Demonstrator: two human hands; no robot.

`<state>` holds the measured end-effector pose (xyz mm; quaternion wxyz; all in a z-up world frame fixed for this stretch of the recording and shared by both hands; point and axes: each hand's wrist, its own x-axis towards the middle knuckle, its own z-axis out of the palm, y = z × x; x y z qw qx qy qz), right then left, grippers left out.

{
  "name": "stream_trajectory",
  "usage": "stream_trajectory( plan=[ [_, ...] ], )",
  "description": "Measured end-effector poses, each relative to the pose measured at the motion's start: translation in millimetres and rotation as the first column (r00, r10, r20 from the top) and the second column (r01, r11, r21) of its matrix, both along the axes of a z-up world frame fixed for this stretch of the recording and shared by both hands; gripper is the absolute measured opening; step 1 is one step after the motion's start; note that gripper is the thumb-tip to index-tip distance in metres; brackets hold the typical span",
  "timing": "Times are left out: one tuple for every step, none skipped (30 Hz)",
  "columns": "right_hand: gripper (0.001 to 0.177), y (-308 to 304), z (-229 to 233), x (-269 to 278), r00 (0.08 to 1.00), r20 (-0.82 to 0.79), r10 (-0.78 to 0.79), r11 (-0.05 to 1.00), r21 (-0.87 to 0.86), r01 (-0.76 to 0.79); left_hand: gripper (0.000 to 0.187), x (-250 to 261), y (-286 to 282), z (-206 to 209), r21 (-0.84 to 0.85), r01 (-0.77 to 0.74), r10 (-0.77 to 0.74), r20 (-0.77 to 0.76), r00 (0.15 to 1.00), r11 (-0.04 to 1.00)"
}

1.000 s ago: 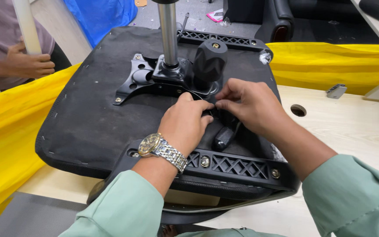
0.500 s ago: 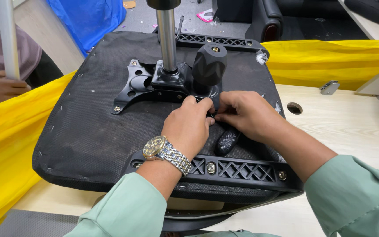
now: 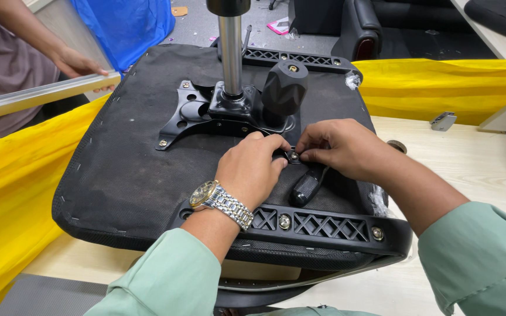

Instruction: The person uses a screwdriver to fasten screws into the underside of an office chair seat, securing the metal mounting plate and gas lift assembly. They rotate the chair to access different screw holes and tighten each fastener.

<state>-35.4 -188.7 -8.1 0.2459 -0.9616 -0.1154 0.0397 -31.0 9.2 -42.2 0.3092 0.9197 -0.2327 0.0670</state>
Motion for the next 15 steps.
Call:
stream_trajectory(
  plan=[
    [0.021, -0.4, -0.5, -0.9, 0.999, -0.012, -0.053, 0.999, -0.012, 0.053, 0.024, 0.2, 0.2, -0.1, -0.002, 0.003, -0.003, 0.009, 1.000, 1.000],
    [0.022, 0.4, -1.8, -1.6, 0.994, -0.026, -0.102, 0.994, -0.028, 0.102, 0.024, 0.2, 0.6, -0.4, -0.006, 0.003, -0.003, 0.016, 1.000, 1.000],
    [0.022, 0.7, -2.6, -1.6, 0.999, 0.050, -0.018, 1.000, -0.020, 0.019, 0.024, 0.1, 0.7, -0.6, -0.008, 0.001, -0.001, 0.010, 1.000, 1.000],
    [0.021, 1.1, -3.7, -1.4, 0.990, 0.127, 0.064, 0.998, -0.017, -0.062, 0.024, 0.2, 0.7, -0.4, -0.008, 0.001, -0.001, 0.006, 1.000, 1.000],
    [0.021, 0.8, -4.3, -1.2, 0.968, 0.204, 0.143, 0.990, -0.020, -0.142, 0.024, 0.4, 0.6, 0.0, -0.008, 0.001, -0.001, 0.002, 1.000, 1.000],
    [0.019, 0.7, -4.8, -0.2, 0.984, 0.148, 0.098, 0.995, -0.011, -0.097, 0.025, 0.4, 0.3, 0.2, -0.010, 0.000, 0.000, -0.006, 1.000, 1.000],
    [0.018, 1.4, -5.4, 1.3, 0.995, 0.090, 0.052, 0.999, -0.005, -0.051, 0.026, 0.3, 0.2, 0.6, -0.013, -0.002, 0.001, -0.014, 1.000, 1.000],
    [0.017, 2.5, -5.6, 3.2, 0.999, 0.034, 0.006, 1.000, -0.001, -0.006, 0.026, 0.5, 0.3, 1.4, -0.016, -0.004, 0.003, -0.021, 1.000, 1.000],
    [0.018, 3.9, -5.7, 5.0, 1.000, 0.004, -0.015, 0.999, -0.049, 0.015, 0.026, 0.3, 0.3, 2.0, -0.012, -0.004, 0.004, -0.023, 1.000, 1.000],
    [0.019, 4.0, -5.1, 5.5, 0.999, -0.023, -0.037, 0.995, -0.097, 0.034, 0.026, -0.1, 0.2, 2.6, -0.009, -0.005, 0.005, -0.024, 1.000, 1.000],
    [0.021, 3.4, -3.9, 5.2, 0.997, -0.049, -0.060, 0.988, -0.145, 0.053, 0.025, -0.6, 0.2, 3.0, -0.005, -0.006, 0.006, -0.024, 1.000, 1.000],
    [0.022, 3.4, -3.1, 4.2, 0.998, -0.011, -0.062, 0.995, -0.082, 0.061, 0.024, -1.1, 0.8, 3.1, -0.008, 0.002, -0.002, -0.018, 1.000, 1.000],
    [0.023, 2.0, -2.0, 1.3, 0.997, 0.026, -0.067, 0.998, -0.019, 0.067, 0.023, -1.6, 1.5, 3.0, -0.011, 0.010, -0.010, -0.011, 1.000, 1.000],
    [0.024, -0.8, -0.3, -2.1, 0.995, 0.062, -0.072, 0.997, 0.044, 0.069, 0.023, -2.2, 2.1, 2.5, -0.015, 0.017, -0.017, -0.005, 1.000, 1.000],
    [0.023, -5.8, 2.8, -6.4, 0.999, 0.041, 0.033, 0.999, 0.028, -0.034, 0.024, -2.7, 3.0, 1.7, -0.018, 0.019, -0.019, 0.005, 1.000, 1.000]
  ],
)
